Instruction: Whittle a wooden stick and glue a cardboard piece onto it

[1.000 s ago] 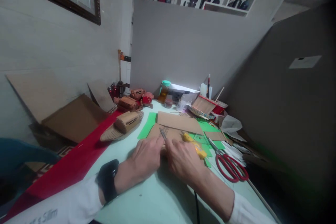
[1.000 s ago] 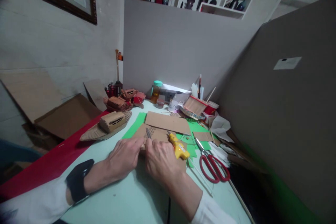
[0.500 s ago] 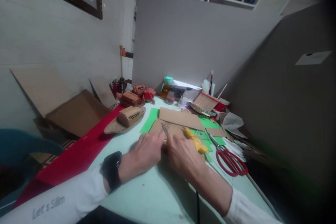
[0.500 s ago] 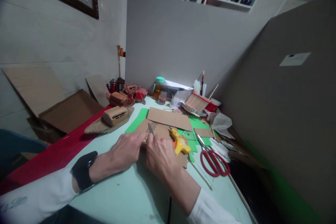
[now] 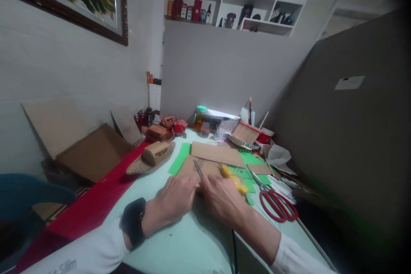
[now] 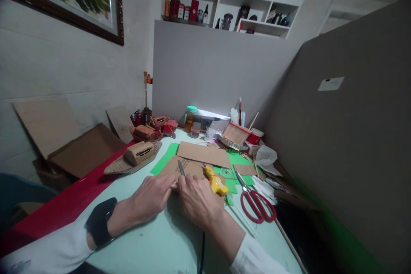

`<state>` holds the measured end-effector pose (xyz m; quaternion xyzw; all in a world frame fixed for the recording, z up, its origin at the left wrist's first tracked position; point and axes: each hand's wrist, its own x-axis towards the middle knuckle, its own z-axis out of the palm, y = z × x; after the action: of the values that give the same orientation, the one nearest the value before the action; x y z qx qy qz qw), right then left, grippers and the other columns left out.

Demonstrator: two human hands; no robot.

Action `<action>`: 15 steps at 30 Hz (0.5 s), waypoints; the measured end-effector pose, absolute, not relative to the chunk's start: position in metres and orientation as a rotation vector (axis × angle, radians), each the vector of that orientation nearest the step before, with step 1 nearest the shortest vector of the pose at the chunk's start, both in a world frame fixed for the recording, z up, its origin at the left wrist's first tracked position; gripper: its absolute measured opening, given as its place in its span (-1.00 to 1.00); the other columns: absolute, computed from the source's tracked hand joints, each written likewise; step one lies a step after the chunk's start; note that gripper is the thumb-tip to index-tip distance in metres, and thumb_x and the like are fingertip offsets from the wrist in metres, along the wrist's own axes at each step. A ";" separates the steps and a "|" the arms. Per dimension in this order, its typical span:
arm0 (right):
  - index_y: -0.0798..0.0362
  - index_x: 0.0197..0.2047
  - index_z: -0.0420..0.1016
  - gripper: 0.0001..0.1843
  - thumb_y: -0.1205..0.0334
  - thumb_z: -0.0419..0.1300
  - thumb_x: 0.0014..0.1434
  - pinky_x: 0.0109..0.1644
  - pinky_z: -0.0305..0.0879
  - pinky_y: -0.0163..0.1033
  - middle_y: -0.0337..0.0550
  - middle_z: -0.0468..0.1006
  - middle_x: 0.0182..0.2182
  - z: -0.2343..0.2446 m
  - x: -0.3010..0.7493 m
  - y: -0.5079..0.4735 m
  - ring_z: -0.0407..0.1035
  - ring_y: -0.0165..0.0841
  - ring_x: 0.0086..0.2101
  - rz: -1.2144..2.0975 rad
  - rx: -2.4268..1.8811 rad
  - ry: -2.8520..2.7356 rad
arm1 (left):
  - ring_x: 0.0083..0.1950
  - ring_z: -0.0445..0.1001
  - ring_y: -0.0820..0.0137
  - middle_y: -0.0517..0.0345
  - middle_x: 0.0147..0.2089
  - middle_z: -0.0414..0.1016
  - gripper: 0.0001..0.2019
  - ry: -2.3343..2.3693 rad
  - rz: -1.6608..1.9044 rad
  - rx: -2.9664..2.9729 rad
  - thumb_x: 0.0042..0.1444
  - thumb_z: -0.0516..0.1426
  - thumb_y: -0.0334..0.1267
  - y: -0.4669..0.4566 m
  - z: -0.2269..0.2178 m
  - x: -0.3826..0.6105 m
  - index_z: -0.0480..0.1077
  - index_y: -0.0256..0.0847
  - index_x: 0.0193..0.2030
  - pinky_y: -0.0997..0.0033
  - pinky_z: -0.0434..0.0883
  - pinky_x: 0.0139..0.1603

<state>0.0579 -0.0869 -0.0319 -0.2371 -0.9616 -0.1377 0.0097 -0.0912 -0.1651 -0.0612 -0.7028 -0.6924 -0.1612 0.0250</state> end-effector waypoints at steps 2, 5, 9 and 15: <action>0.12 -0.16 0.44 -0.90 0.33 0.11 0.33 -0.33 0.34 -0.23 -0.15 0.56 -0.28 -0.030 0.056 -0.091 0.47 -0.30 -0.34 -0.435 -0.770 -3.005 | -0.21 0.53 0.31 0.14 -0.21 0.52 -0.89 -2.175 -0.469 -2.149 0.36 0.11 -0.30 -0.165 -0.062 -0.090 0.44 -0.26 -0.12 0.19 0.51 -0.14; 0.14 -0.14 0.47 -0.85 0.22 0.16 0.38 -0.28 0.44 -0.21 -0.18 0.57 -0.30 -0.032 0.054 -0.096 0.48 -0.35 -0.36 -0.423 -0.848 -3.005 | -0.23 0.54 0.31 0.15 -0.23 0.53 -0.88 -2.233 -0.420 -2.110 0.36 0.12 -0.27 -0.163 -0.062 -0.087 0.45 -0.26 -0.12 0.18 0.52 -0.13; 0.15 -0.10 0.50 -0.80 0.16 0.20 0.38 -0.24 0.49 -0.19 -0.17 0.58 -0.27 -0.045 0.050 -0.097 0.51 -0.36 -0.34 -0.365 -0.910 -3.005 | -0.23 0.57 0.31 0.15 -0.25 0.55 -0.85 -2.289 -0.349 -2.084 0.36 0.13 -0.23 -0.161 -0.064 -0.083 0.46 -0.27 -0.10 0.14 0.53 -0.11; 0.15 -0.05 0.50 -0.77 0.15 0.20 0.39 -0.22 0.51 -0.16 -0.14 0.58 -0.24 -0.053 0.039 -0.092 0.52 -0.34 -0.30 -0.277 -0.943 -3.002 | -0.29 0.56 0.34 0.19 -0.30 0.54 -0.85 -2.318 -0.302 -2.010 0.36 0.14 -0.24 -0.156 -0.070 -0.086 0.46 -0.27 -0.09 0.19 0.55 -0.17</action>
<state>0.0391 -0.0921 -0.0528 -0.2987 -0.9503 -0.0877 -0.0085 -0.0864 -0.1560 -0.0701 -0.6517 -0.7515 -0.0979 0.0294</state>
